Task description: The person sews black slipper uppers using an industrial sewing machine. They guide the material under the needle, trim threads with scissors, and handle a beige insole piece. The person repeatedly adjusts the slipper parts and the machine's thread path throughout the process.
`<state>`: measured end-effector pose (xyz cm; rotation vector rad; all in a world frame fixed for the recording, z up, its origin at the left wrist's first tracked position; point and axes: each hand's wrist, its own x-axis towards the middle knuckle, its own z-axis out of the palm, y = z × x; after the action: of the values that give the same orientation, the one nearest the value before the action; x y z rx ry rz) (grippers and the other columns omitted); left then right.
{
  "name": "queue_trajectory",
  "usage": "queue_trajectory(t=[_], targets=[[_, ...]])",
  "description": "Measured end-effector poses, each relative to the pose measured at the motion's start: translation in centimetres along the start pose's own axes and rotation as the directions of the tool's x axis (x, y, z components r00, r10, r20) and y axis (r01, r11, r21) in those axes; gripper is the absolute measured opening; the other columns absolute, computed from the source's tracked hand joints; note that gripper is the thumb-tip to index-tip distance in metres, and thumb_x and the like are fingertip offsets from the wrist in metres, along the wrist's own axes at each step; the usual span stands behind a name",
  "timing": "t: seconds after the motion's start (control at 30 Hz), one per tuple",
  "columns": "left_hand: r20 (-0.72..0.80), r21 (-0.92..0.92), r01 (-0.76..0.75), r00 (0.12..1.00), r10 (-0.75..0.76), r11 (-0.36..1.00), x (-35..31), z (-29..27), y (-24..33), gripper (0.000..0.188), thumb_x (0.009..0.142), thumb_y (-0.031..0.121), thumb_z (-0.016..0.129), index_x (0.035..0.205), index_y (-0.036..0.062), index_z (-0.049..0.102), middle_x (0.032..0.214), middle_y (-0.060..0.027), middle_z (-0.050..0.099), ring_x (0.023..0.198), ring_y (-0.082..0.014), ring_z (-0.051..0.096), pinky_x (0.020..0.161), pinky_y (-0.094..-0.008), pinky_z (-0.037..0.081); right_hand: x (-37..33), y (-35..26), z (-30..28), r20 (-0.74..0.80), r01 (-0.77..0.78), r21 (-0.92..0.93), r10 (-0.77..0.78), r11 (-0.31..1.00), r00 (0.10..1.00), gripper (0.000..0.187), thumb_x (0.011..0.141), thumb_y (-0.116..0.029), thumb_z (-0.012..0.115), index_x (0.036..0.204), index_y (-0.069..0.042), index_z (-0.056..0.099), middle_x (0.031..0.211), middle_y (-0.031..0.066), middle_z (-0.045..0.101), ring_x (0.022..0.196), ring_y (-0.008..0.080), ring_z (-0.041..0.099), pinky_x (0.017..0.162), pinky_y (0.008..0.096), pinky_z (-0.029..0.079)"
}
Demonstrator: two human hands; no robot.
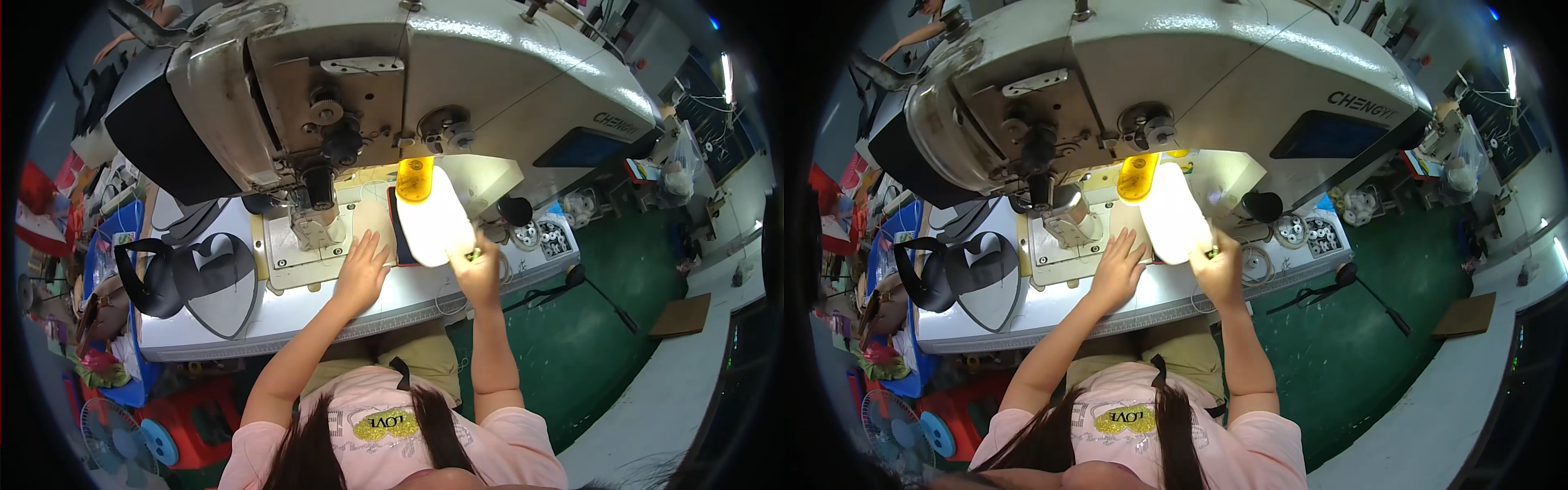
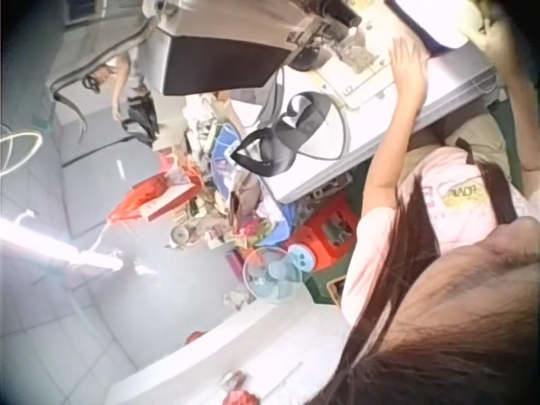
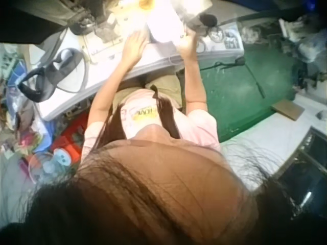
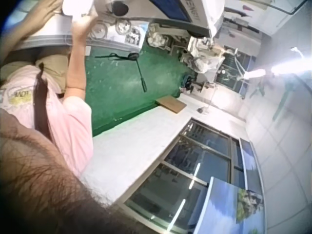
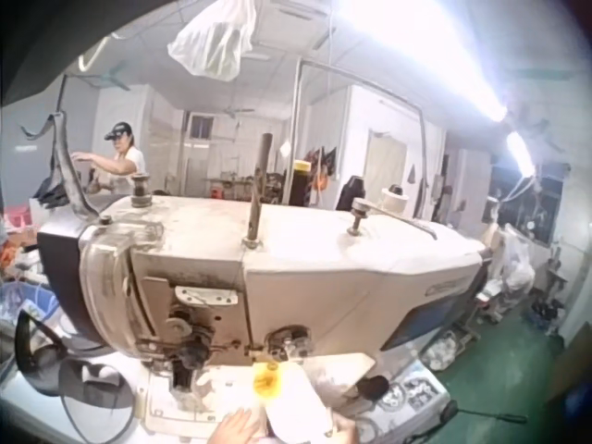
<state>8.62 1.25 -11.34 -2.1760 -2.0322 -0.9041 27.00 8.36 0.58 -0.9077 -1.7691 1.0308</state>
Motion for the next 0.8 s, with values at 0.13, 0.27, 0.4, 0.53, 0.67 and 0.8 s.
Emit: queue_trajectory(t=[0.13,0.27,0.4,0.53,0.67,0.8], targets=[[0.048,-0.849,0.199,0.952,-0.303,0.490,-0.6,-2.8,0.4,0.046,0.092,0.031,0.048,0.123,-0.0031,0.048,0.127,-0.0230,0.047,0.124,-0.0295,0.041,0.102,-0.0407,0.033,-1.3,1.1,0.4,0.345,-0.208,0.202,0.129,0.957,0.930,0.019,0.077,-0.008,0.067,0.092,0.004,0.062,0.080,0.0026,0.064,0.073,0.0063,0.056,0.066,0.0235,0.046],[0.464,-0.804,0.316,0.863,-0.199,-0.504,0.1,-5.9,0.2,0.060,0.093,0.041,0.043,0.135,-0.0002,0.030,0.124,-0.0189,0.049,0.118,-0.0249,0.047,0.100,-0.0370,0.037,-1.5,1.6,1.5,0.532,-0.358,0.254,0.180,0.898,0.827,0.021,0.077,-0.010,0.068,0.093,0.003,0.063,0.081,0.0038,0.065,0.073,0.0079,0.057,0.068,0.0244,0.047],[0.495,-0.741,0.226,0.820,-0.287,-0.632,-1.0,-6.8,0.8,0.054,0.091,0.034,0.049,0.131,0.0007,0.034,0.123,-0.0164,0.051,0.114,-0.0243,0.050,0.098,-0.0371,0.040,-2.3,0.4,3.1,0.555,-0.449,0.335,0.211,0.829,0.805,0.021,0.075,-0.011,0.070,0.089,0.002,0.061,0.076,0.0027,0.061,0.061,0.0053,0.051,0.055,0.0209,0.041],[0.405,-0.855,0.161,0.800,-0.442,-0.492,-2.2,-7.7,1.4,0.035,0.089,0.016,0.054,0.119,-0.0008,0.046,0.113,-0.0127,0.057,0.102,-0.0221,0.058,0.090,-0.0362,0.046,-4.0,0.9,4.9,0.526,-0.424,0.368,0.191,0.828,0.829,0.042,0.073,-0.006,0.071,0.109,0.002,0.050,0.087,0.0046,0.060,0.062,0.0060,0.050,0.057,0.0211,0.041],[0.452,-0.858,0.222,0.756,-0.474,-0.464,-2.4,-9.6,0.8,0.027,0.089,0.011,0.053,0.113,-0.0028,0.051,0.106,-0.0119,0.061,0.095,-0.0211,0.061,0.086,-0.0352,0.049,-4.7,-0.5,3.7,0.618,-0.276,0.529,-0.141,0.802,0.773,0.080,0.068,0.011,0.066,0.137,-0.005,0.030,0.108,0.0097,0.057,0.057,0.0054,0.044,0.056,0.0194,0.039],[0.536,-0.811,0.346,0.762,-0.364,-0.472,-3.1,-10.0,0.0,0.027,0.089,0.010,0.054,0.112,-0.0035,0.052,0.105,-0.0129,0.061,0.095,-0.0207,0.061,0.084,-0.0347,0.049,-3.6,0.1,3.9,0.623,0.092,0.247,-0.231,0.965,0.747,0.060,0.066,0.012,0.063,0.122,-0.008,0.053,0.103,0.0102,0.056,0.062,0.0068,0.045,0.056,0.0200,0.039]])
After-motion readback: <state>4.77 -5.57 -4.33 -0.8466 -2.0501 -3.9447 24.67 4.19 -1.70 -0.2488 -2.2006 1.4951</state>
